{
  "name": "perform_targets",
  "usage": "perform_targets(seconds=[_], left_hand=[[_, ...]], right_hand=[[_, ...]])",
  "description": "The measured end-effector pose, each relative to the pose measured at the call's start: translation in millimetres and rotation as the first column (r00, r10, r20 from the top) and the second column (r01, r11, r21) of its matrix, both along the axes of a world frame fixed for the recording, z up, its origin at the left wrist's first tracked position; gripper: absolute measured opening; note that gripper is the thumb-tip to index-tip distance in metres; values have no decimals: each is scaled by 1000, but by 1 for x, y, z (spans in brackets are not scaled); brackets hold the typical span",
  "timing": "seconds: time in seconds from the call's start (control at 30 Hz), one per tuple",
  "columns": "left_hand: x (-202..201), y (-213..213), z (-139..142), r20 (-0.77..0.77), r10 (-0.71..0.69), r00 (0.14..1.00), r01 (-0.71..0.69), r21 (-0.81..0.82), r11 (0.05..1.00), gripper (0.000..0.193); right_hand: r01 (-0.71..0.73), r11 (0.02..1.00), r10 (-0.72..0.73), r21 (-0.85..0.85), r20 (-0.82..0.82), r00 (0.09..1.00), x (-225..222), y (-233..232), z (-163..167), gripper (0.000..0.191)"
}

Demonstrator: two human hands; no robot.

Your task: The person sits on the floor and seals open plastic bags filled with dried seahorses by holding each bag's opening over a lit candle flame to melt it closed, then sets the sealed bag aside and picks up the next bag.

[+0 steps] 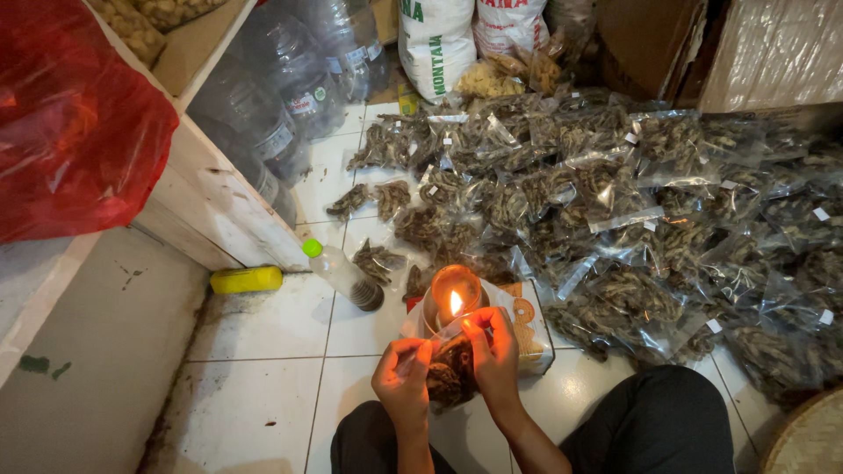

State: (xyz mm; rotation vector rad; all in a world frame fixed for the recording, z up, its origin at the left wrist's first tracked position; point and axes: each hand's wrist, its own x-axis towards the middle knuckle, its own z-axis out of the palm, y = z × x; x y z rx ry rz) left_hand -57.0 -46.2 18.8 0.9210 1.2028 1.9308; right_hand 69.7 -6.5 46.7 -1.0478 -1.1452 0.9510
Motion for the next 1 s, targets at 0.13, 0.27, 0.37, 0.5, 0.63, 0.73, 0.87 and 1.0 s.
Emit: perform_targets(seconds=[0.13,0.27,0.37,0.5,0.63,0.73,0.87,1.0], left_hand=[[-1,-1,-2,27,1,1000,-2,12,1000,7],[0,-2,-2,34,14,999,-14,-14,1000,7],[0,-2,-1,46,37,998,-35,-35,999,7],[-1,-3,0,66,37,997,-34,-49,998,7],[-2,-3,-3,36,32,999,-30,-36,999,6],[-3,-2,-5,52,26,998,-25,-15,1000,7],[-3,-3,-6,40,42,998,-42,-6,999,7],[-3,-4,-5,18,54,998,-54,-23,998,7]], right_hand=[[0,1000,0,-8,3,1000,-1,-1,2,9],[-1,1000,1,-27,3,1000,-1,-2,4,9],[18,999,-20,40,41,999,-1,-2,4,9],[-9,1000,9,-17,-7,1000,-2,-2,2,9],[-26,1000,26,-17,-12,1000,-2,-2,1,10],[-23,1000,23,-20,-16,1000,-1,-2,3,10],[-17,998,17,-66,-12,1000,-2,-3,5,11],[-5,997,7,-74,30,1000,-1,-3,5,11]])
